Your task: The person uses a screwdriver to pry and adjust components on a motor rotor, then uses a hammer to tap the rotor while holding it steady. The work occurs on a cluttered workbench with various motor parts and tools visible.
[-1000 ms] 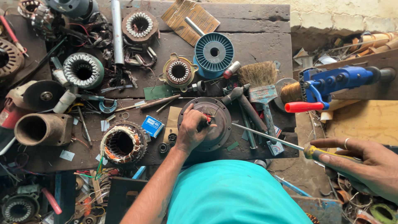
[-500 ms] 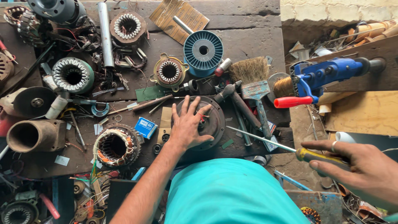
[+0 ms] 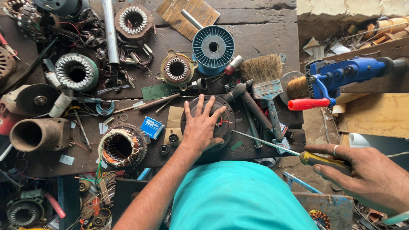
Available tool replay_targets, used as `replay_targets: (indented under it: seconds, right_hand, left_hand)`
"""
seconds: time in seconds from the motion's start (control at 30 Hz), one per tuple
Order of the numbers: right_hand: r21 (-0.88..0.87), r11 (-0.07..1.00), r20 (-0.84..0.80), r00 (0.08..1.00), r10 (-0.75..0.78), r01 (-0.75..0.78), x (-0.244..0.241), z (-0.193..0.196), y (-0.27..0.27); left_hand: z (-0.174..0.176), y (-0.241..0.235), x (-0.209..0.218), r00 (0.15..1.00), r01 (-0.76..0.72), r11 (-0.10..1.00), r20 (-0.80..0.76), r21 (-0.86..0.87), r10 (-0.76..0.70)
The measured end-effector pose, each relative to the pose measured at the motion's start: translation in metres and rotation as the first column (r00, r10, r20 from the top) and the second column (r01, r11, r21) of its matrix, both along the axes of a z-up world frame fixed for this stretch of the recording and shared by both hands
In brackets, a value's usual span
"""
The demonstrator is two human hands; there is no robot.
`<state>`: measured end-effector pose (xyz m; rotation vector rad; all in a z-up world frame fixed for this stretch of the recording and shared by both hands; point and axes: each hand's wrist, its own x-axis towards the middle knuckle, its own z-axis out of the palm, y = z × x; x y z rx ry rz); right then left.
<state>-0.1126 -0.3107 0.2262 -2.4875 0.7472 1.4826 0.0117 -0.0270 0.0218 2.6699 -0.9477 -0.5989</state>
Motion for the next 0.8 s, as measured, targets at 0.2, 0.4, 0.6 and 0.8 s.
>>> replay_targets:
  seconds: [0.2,0.4,0.6,0.8]
  right_hand:
    - [-0.041,0.999,-0.026,1.000,-0.001,0.000,-0.002,-0.001,0.002]
    - [-0.063,0.995,-0.003,0.997,0.077,-0.077,0.000,0.007,0.011]
    - [-0.206,0.488,0.055,0.487,0.871,-0.848,-0.009,0.008,0.010]
    - [-0.044,-0.021,0.019,-0.021,1.000,-0.999,0.013,0.015,0.016]
  left_hand:
    - [-0.002,-0.001,0.000,1.000,0.013,1.000,0.020,-0.005,-0.013]
    - [0.002,-0.002,-0.001,1.000,0.004,1.000,0.022,-0.013,-0.004]
    - [0.005,0.002,0.001,0.997,0.070,0.997,0.047,-0.031,-0.068]
    - [-0.023,0.002,0.010,0.964,0.096,0.973,0.262,-0.210,-0.039]
